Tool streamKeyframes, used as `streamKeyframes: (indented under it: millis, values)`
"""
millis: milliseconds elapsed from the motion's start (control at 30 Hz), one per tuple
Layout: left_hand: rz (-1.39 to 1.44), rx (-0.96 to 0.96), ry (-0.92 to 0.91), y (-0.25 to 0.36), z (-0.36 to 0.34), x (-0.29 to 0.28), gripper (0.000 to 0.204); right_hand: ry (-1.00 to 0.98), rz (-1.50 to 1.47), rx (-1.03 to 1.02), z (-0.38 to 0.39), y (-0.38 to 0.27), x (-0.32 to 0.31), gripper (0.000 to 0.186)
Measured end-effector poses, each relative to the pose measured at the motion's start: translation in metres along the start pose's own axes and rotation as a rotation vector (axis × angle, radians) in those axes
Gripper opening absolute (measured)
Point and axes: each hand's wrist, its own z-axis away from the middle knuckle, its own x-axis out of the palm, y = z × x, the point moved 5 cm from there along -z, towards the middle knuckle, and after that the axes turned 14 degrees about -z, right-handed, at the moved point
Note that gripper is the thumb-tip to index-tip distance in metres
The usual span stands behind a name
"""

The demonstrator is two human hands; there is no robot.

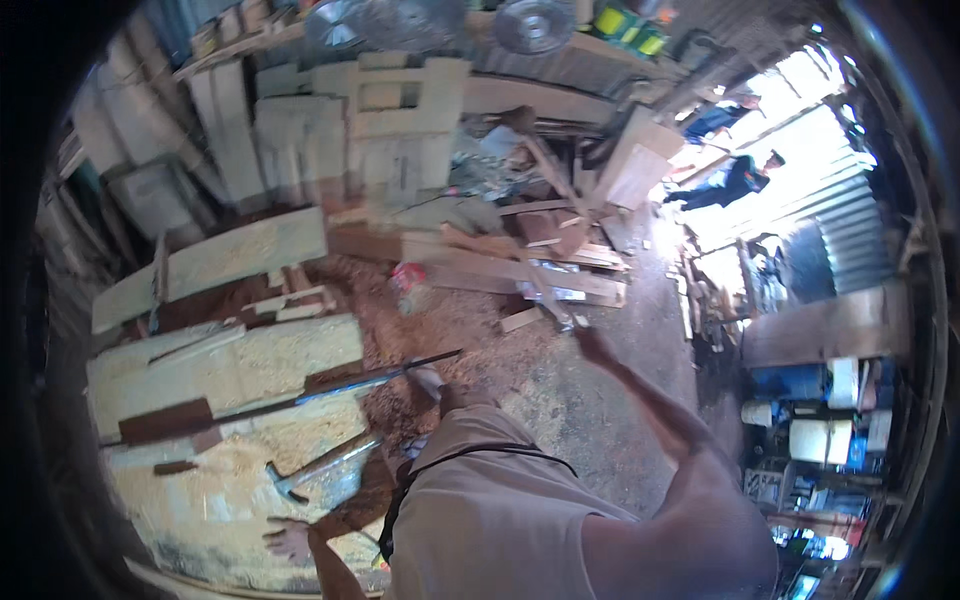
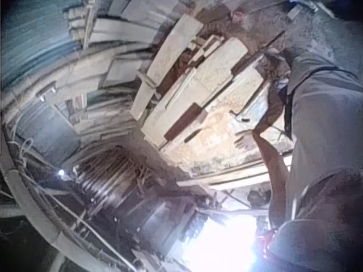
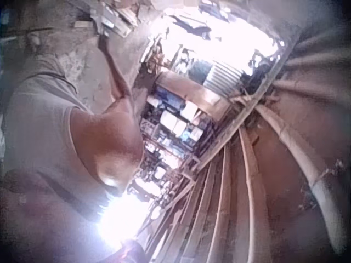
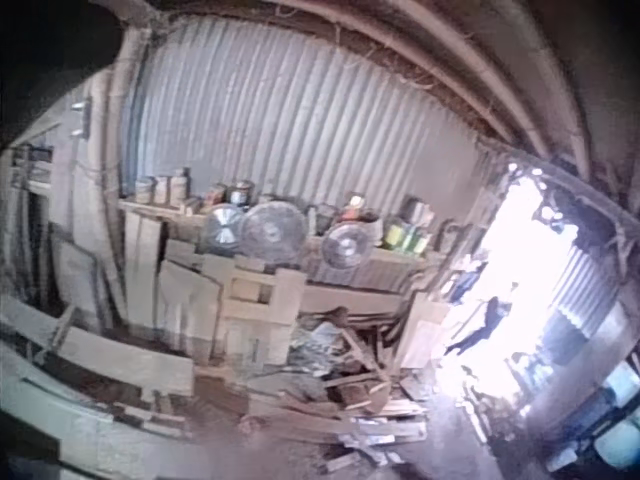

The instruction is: The recorder uses a hammer, a chisel, and a table saw to work with lumber in a woodshop.

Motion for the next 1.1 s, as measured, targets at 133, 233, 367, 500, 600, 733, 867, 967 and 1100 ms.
streamKeyframes:
  millis: [133, 233, 367, 500, 600, 733, 867, 967, 1100]
  values:
    - [-2.086, 0.505, -0.360, 0.001, 0.013, 0.009, 0.078, -0.089, -0.208, 0.395, 0.004, 0.086, 0.006, 0.041]
    - [-1.584, 0.293, 0.008, 0.026, 0.019, -0.005, 0.074, -0.017, -0.022, -0.194, -0.035, -0.047, -0.010, 0.037]
    - [-1.226, 0.056, -0.093, 0.047, 0.033, -0.007, 0.081, 0.080, -0.309, -0.364, -0.048, -0.295, -0.022, 0.041]
    - [-1.159, 0.053, -0.097, 0.071, 0.035, -0.009, 0.077, -0.198, -0.136, -1.075, 0.060, -0.529, 0.001, 0.047]
    - [-1.162, 0.051, -0.134, 0.074, 0.031, -0.010, 0.076, -0.455, -0.074, -1.388, 0.118, -0.640, 0.049, 0.048]
    - [-1.101, 0.017, -0.129, 0.071, 0.032, -0.011, 0.075, -0.570, 0.005, -1.283, 0.128, -0.709, 0.144, 0.050]
    - [-1.084, 0.022, -0.105, 0.071, 0.032, -0.012, 0.075, -0.501, -0.064, -1.296, 0.132, -0.769, 0.238, 0.047]
    - [-1.078, 0.016, -0.116, 0.072, 0.030, -0.012, 0.075, -0.407, -0.005, -1.384, 0.144, -0.823, 0.296, 0.048]
    - [-1.098, -0.035, -0.168, 0.068, 0.029, -0.011, 0.076, -0.508, 0.074, -1.270, 0.150, -0.868, 0.349, 0.048]
